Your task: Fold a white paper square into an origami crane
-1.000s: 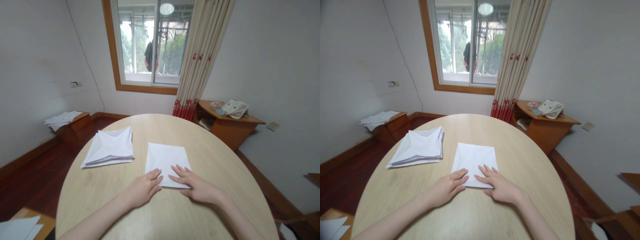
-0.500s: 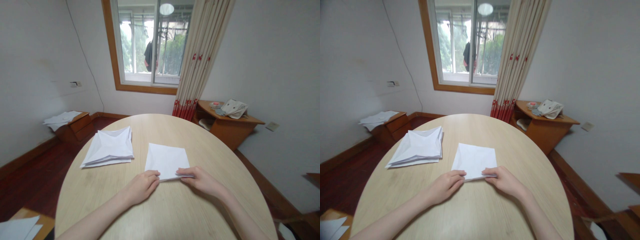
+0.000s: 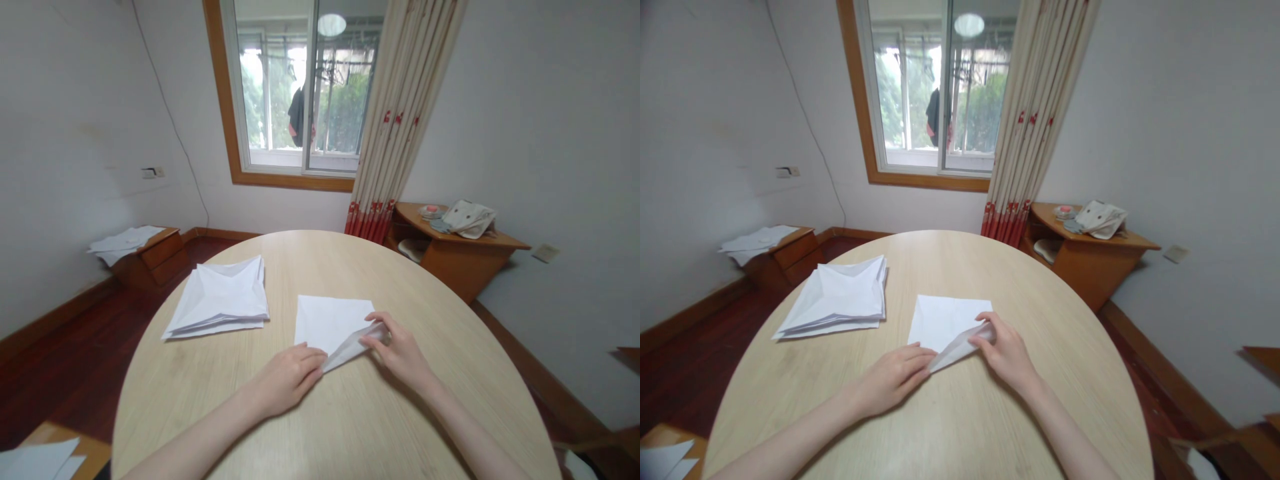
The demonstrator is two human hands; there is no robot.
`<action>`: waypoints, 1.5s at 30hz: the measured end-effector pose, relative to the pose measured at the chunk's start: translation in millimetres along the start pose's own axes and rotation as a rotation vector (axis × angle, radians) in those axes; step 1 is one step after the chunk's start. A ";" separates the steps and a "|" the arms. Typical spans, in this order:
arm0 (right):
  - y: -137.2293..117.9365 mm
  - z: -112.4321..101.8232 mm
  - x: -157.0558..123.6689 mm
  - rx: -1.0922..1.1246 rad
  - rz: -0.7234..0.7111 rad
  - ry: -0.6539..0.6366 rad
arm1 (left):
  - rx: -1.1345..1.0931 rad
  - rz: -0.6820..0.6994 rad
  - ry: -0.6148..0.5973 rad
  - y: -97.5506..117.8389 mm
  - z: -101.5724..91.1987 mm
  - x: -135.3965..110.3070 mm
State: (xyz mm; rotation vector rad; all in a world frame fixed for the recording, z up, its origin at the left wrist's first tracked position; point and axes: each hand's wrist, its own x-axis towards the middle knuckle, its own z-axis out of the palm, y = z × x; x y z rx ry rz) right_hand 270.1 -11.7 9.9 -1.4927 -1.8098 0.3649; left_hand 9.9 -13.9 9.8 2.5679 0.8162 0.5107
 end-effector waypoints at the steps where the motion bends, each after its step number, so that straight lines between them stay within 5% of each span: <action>1: 1.3 4.0 -0.4 0.008 -0.002 0.038 | -0.003 -0.008 0.007 -0.2 0.7 -0.7; 13: 7.3 25.5 -2.6 -0.122 -0.083 0.227 | 0.131 -0.003 -0.042 -1.0 4.4 -3.3; 23: 5.9 34.6 -5.1 -0.235 -0.128 0.185 | 0.258 0.047 0.010 -7.2 14.8 -2.4; 45: 2.5 42.7 -10.1 -0.413 -0.292 -0.013 | 0.229 0.009 -0.077 2.9 2.4 0.2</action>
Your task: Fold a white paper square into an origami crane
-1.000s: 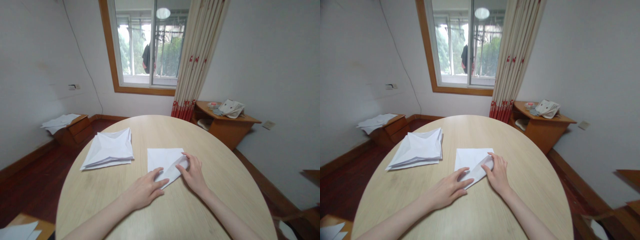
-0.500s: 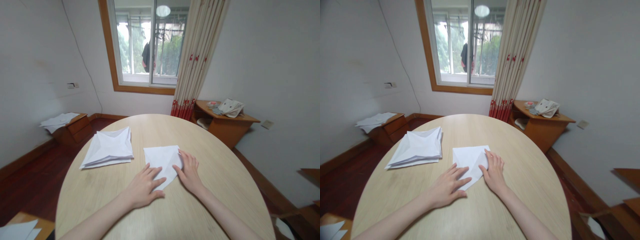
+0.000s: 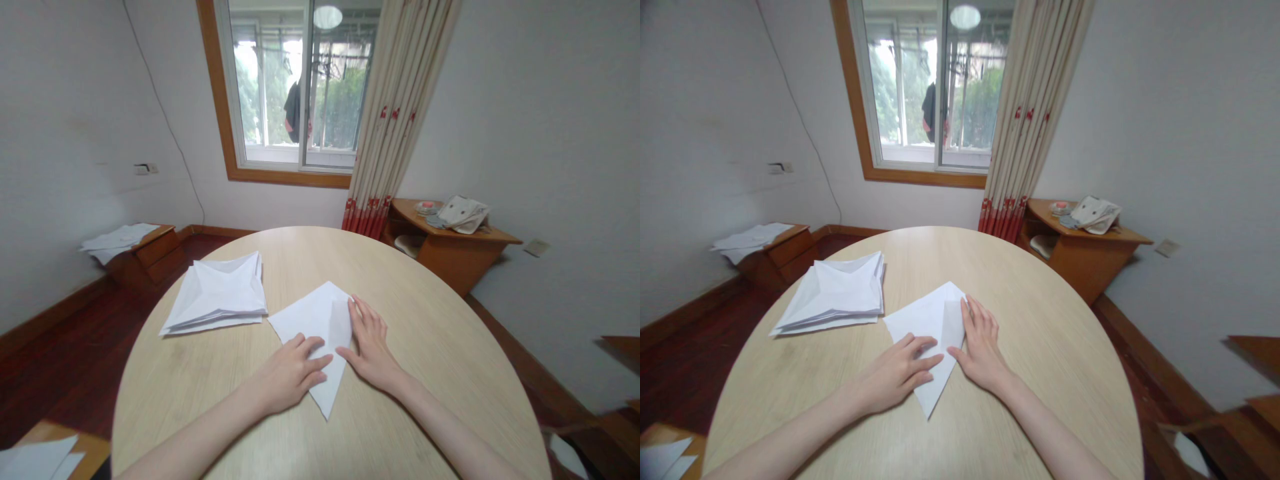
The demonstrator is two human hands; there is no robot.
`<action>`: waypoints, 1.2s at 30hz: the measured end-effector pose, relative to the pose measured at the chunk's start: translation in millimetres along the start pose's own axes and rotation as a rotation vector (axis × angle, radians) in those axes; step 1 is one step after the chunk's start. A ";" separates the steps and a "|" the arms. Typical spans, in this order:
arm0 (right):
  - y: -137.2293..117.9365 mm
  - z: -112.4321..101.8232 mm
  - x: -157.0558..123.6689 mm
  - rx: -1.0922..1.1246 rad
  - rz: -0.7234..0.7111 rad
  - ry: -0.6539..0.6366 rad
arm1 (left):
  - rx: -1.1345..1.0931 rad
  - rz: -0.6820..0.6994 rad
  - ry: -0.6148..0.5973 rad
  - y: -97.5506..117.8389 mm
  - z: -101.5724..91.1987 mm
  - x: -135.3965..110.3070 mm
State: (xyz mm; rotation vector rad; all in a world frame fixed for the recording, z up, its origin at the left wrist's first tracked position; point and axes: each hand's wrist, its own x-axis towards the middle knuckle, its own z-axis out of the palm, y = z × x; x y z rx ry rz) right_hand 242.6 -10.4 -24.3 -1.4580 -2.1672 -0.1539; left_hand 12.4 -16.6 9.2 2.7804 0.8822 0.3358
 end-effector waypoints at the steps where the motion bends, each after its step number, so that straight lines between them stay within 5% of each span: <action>1: 0.5 0.8 -0.1 -0.007 -0.003 0.005 | 0.001 0.001 0.002 0.1 0.2 -0.3; 23: 5.4 2.3 -1.8 0.057 0.003 -0.004 | -0.003 0.018 0.032 -12.0 10.0 0.9; 36: 6.1 2.7 -0.7 -0.040 0.031 0.007 | 0.069 -0.029 0.021 -8.0 -0.7 0.9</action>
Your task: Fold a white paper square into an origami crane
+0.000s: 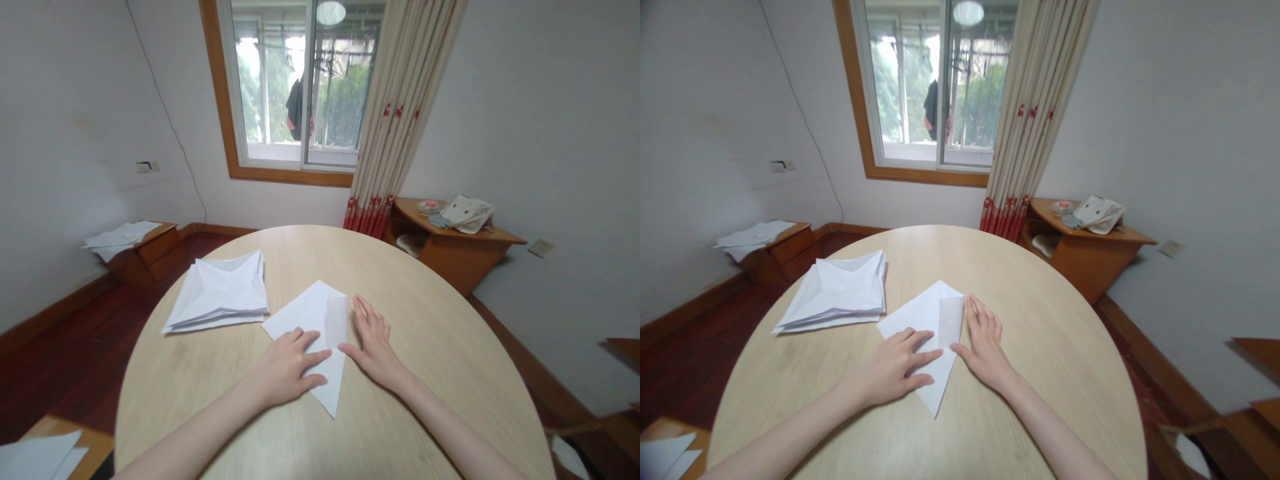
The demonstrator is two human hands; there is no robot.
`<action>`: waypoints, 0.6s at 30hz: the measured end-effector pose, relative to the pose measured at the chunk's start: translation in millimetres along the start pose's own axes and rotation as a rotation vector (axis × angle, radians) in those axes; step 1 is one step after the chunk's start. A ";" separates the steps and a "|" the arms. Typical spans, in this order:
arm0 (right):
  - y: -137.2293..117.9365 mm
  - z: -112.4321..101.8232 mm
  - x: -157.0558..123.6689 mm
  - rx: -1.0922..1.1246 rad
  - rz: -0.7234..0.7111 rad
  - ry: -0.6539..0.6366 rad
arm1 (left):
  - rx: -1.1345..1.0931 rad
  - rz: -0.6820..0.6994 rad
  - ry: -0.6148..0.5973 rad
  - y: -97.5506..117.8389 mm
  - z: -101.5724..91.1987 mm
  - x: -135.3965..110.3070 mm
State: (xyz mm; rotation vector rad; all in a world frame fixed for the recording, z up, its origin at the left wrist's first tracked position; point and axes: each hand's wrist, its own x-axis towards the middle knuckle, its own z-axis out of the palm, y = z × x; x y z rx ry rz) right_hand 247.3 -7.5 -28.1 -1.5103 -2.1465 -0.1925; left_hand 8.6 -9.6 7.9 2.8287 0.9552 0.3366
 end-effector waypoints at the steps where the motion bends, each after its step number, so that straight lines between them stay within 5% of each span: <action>1: 0.2 0.8 0.3 -0.017 0.004 0.005 | -0.002 -0.004 -0.001 -0.5 -1.0 0.0; 13: -4.0 3.0 3.7 -0.182 -0.023 0.098 | -0.033 0.000 0.014 -4.8 -1.3 -0.1; 18: -17.3 -11.6 5.6 -0.219 0.003 0.009 | -0.039 -0.023 0.008 -4.9 0.8 -0.2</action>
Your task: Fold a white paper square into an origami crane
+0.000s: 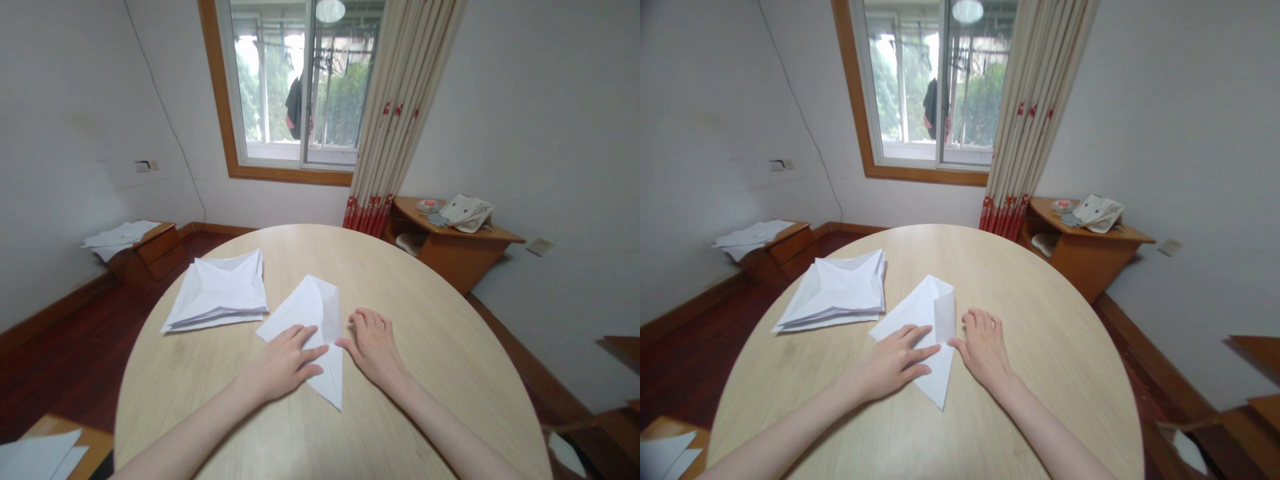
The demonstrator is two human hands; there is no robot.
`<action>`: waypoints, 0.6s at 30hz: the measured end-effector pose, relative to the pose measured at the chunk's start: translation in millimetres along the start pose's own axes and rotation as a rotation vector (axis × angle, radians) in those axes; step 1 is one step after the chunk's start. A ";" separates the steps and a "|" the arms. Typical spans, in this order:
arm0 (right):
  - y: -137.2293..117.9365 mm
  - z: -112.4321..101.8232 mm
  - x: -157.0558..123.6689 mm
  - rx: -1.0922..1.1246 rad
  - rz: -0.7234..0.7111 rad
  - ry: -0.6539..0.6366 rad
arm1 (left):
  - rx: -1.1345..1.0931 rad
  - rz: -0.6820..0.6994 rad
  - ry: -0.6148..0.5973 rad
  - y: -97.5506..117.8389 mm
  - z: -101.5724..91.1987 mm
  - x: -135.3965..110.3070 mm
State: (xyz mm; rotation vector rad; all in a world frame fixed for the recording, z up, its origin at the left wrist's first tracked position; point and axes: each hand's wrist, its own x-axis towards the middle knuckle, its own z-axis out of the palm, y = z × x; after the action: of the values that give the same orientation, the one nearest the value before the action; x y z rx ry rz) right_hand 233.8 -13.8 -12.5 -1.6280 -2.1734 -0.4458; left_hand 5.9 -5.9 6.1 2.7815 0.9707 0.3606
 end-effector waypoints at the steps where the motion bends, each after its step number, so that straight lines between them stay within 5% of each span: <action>1: -1.8 -3.1 0.4 -0.020 -0.004 -0.067 | 0.000 -0.002 -0.003 -0.1 0.1 0.1; 8: -5.0 -10.2 0.9 0.004 -0.013 -0.264 | 0.021 0.001 -0.017 -0.5 0.9 0.5; 18: -1.9 -15.8 1.1 0.129 -0.068 -0.326 | 0.045 0.007 -0.034 0.6 -0.2 0.1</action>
State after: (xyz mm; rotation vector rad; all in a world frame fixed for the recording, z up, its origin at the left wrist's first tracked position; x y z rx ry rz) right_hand 233.6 -20.9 1.8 -1.6539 -2.4399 -0.0567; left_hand 6.3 -6.3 6.4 2.8225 0.9741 0.2954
